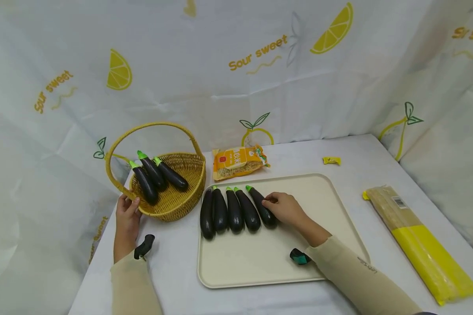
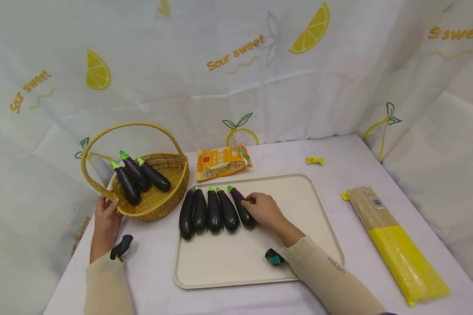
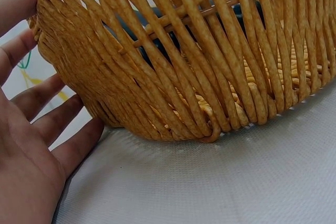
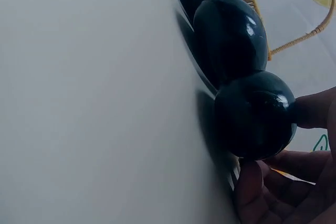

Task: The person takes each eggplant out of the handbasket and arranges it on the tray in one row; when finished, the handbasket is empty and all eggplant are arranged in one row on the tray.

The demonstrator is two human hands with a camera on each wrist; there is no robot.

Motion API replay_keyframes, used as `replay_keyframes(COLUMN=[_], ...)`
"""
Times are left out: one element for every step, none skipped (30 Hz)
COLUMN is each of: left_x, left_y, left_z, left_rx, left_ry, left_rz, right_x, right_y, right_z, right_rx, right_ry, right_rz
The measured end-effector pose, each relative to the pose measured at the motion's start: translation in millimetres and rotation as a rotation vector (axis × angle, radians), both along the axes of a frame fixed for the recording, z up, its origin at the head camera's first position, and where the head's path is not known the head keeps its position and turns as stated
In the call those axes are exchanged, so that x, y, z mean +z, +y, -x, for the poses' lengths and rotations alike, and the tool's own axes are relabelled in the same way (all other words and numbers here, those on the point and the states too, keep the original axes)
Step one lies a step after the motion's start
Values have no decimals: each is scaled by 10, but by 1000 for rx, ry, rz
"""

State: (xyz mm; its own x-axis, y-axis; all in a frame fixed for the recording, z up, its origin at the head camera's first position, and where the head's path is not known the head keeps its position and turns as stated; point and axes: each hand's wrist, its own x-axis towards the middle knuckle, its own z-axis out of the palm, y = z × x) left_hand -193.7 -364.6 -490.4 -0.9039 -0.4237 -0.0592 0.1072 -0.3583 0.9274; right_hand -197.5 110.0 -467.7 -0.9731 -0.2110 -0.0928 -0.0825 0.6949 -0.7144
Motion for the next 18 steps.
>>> replay_keyframes(left_x=[-1,-4,0,2,3,3,3,2,0,-3,-9,-12,-14,-19,-23,-26,-31,-33], left_y=[3,3,4,3,1,0,0,-2,-3,-4,-5,-6,-6,-8,-9,-9,-11,-12], left_z=[-2,-2,-6,-9,-9,-12,-14,-15,-15,-16,-15,-16,-16,-16,-16,-16,-15,-14], left_rx=[3,3,4,3,3,4,4,5,6,8,8,5,3,3,0,-2,-5,-7], left_ry=[-3,-5,-6,-7,-10,-13,-14,-13,-13,-13,-10,-5,-1,2,6,10,15,18], left_rz=[2,2,-1,-1,3,5,6,6,7,10,12,12,10,9,7,6,8,7], right_x=[2,3,5,8,8,7,6,2,-1,-5,-10,-12,-11,-13,-11,-10,-8,-5], right_y=[2,4,7,7,7,5,3,2,0,-2,-3,-4,-5,-4,-3,0,4,9], right_z=[-7,-14,-21,-29,-35,-40,-44,-47,-49,-50,-49,-50,-51,-50,-50,-50,-51,-52], right_rx=[2,2,6,8,11,10,8,11,16,18,18,17,19,23,21,19,21,22], right_ry=[0,-3,-3,-5,-4,-8,-12,-11,-9,-8,-8,-9,-6,-4,-4,-4,-4,-1], right_rz=[2,6,11,15,19,24,27,30,32,33,35,37,39,41,41,39,38,34])
